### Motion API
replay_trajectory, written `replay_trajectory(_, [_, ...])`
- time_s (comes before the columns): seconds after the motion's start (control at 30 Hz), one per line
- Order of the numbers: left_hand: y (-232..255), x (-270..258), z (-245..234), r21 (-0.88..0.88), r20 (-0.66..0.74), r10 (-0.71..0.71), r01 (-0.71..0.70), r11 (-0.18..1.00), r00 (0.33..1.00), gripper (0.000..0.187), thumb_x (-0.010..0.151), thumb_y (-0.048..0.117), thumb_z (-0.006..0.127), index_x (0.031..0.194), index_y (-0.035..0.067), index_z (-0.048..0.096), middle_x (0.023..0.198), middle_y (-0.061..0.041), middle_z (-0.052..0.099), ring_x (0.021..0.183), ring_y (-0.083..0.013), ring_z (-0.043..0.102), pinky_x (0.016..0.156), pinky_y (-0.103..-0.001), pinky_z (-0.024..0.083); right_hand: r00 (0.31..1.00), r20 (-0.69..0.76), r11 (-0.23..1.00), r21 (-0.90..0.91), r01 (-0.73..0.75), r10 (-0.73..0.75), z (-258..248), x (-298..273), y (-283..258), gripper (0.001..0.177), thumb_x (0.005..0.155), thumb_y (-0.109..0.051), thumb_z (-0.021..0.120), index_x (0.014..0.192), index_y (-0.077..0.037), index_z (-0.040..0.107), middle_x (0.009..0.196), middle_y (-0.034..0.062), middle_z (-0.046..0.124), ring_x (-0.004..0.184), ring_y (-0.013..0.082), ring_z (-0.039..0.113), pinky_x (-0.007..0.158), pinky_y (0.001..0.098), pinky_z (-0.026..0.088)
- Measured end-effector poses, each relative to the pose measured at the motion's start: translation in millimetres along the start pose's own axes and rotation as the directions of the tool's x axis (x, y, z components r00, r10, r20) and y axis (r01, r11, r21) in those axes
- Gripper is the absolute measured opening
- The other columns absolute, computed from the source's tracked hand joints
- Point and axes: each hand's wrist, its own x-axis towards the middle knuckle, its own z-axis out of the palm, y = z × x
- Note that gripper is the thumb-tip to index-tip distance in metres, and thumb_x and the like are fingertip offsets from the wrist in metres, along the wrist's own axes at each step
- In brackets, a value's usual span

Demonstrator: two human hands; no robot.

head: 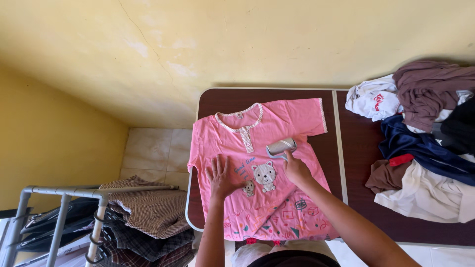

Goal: The person removes a pink child's dress from a drying rack and lays it flat on a table. They then use a handheld garment steamer to smooth the fabric, moving the device systematically over the front of the dress while holding it in place with their other hand.

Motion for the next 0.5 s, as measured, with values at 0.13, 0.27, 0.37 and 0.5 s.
replay_trajectory(0.13, [-2, 9, -1, -0.036, 0.002, -0.007, 0.007, 0.999, 1.000, 0.145, 0.050, 0.067, 0.091, 0.164, 0.021, 0.015, 0.172, -0.018, 0.003, 0.159, -0.0374, -0.004, 0.124, -0.062, -0.001, 1.000, -0.002, 0.999, 0.040, -0.027, 0.027, -1, 27, -12, 0.048, 0.101, -0.030, 0.050, 0.145, -0.011, 0.044, 0.086, 0.0283, 0.072, 0.080, 0.0474, 0.071, 0.070, 0.0590, 0.057])
replay_trajectory(0.27, [-3, 11, -3, -0.038, 0.029, -0.023, 0.024, 0.999, 0.999, 0.146, 0.049, 0.066, 0.092, 0.164, 0.021, 0.015, 0.172, -0.017, 0.003, 0.159, -0.0363, -0.004, 0.124, -0.061, -0.002, 0.992, -0.115, 0.997, 0.051, 0.061, -0.055, -6, 95, -35, 0.046, 0.102, -0.029, 0.051, 0.143, -0.009, 0.045, 0.082, 0.0275, 0.072, 0.075, 0.0449, 0.071, 0.068, 0.0570, 0.056])
replay_trajectory(0.37, [-1, 13, -4, -0.045, 0.021, -0.027, 0.028, 0.999, 0.999, 0.148, 0.046, 0.067, 0.093, 0.164, 0.022, 0.015, 0.172, -0.017, 0.005, 0.159, -0.0341, -0.003, 0.125, -0.061, -0.003, 0.994, 0.071, 0.985, 0.139, -0.098, 0.089, -26, 140, -62, 0.046, 0.103, -0.025, 0.043, 0.146, -0.009, 0.039, 0.080, 0.0237, 0.073, 0.064, 0.0385, 0.074, 0.062, 0.0518, 0.059])
replay_trajectory(0.5, [2, 13, -8, -0.050, 0.024, -0.041, 0.042, 0.998, 0.999, 0.151, 0.042, 0.066, 0.093, 0.163, 0.023, 0.015, 0.172, -0.014, 0.007, 0.159, -0.0320, -0.003, 0.125, -0.060, -0.003, 0.982, 0.175, 0.991, 0.097, -0.093, 0.075, -61, 174, -90, 0.052, 0.105, -0.024, 0.041, 0.153, -0.008, 0.032, 0.079, 0.0219, 0.074, 0.061, 0.0321, 0.071, 0.057, 0.0475, 0.059])
